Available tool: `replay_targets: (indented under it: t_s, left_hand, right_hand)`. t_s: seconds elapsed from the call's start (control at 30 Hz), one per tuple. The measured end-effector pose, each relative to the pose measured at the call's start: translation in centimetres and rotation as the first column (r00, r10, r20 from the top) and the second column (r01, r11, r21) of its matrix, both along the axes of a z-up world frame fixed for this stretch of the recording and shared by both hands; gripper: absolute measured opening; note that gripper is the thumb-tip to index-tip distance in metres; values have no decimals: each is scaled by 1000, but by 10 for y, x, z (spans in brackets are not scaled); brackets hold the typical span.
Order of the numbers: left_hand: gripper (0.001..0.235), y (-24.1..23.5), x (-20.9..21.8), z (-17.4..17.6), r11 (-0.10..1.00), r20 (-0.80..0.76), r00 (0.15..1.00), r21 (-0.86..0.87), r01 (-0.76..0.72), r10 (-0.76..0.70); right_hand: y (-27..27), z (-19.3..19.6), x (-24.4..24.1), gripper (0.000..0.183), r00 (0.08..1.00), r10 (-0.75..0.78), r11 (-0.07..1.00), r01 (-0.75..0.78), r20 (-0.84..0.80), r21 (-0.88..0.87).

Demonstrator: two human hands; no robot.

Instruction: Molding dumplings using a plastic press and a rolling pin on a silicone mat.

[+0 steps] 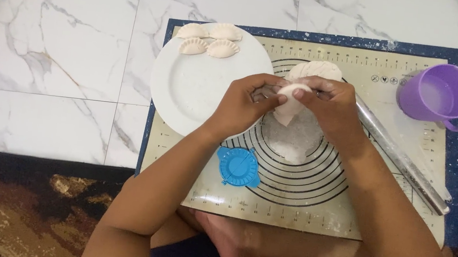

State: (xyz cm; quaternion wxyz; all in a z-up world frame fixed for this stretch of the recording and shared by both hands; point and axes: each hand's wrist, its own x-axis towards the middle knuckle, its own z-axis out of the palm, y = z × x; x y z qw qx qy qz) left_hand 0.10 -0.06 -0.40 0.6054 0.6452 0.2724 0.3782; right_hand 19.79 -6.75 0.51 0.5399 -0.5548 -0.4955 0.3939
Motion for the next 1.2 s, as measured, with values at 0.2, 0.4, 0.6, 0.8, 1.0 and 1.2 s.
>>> replay_targets:
  t_s: [0.2, 0.4, 0.6, 0.8, 1.0, 1.2]
  left_hand:
    - [47, 0, 2, -3, 1000, -38, 999, 26, 13, -12]
    - [45, -1, 2, -1, 999, -25, 1000, 39, 1, -1]
    - [32, 3, 1, -13, 1000, -25, 1000, 16, -3, 3]
    - [67, -1, 3, -4, 998, -10, 999, 47, 34, -33]
    - [29, 3, -1, -9, 995, -17, 1000, 103, 4, -2]
    - [35, 3, 4, -16, 996, -15, 1000, 89, 28, -27]
  right_hand:
    - [3, -18, 13, 24, 1000, -23, 999, 23, -13, 26]
    - [0, -2, 2, 23, 998, 56, 997, -58, 26, 45]
    - [2, 6, -5, 24, 999, 30, 999, -30, -16, -14]
    - [0, 9, 0, 19, 999, 11, 1000, -11, 34, 14]
    - [3, -4, -1, 22, 998, 68, 998, -68, 15, -8]
    - [7, -12, 9, 20, 998, 58, 995, -60, 38, 75]
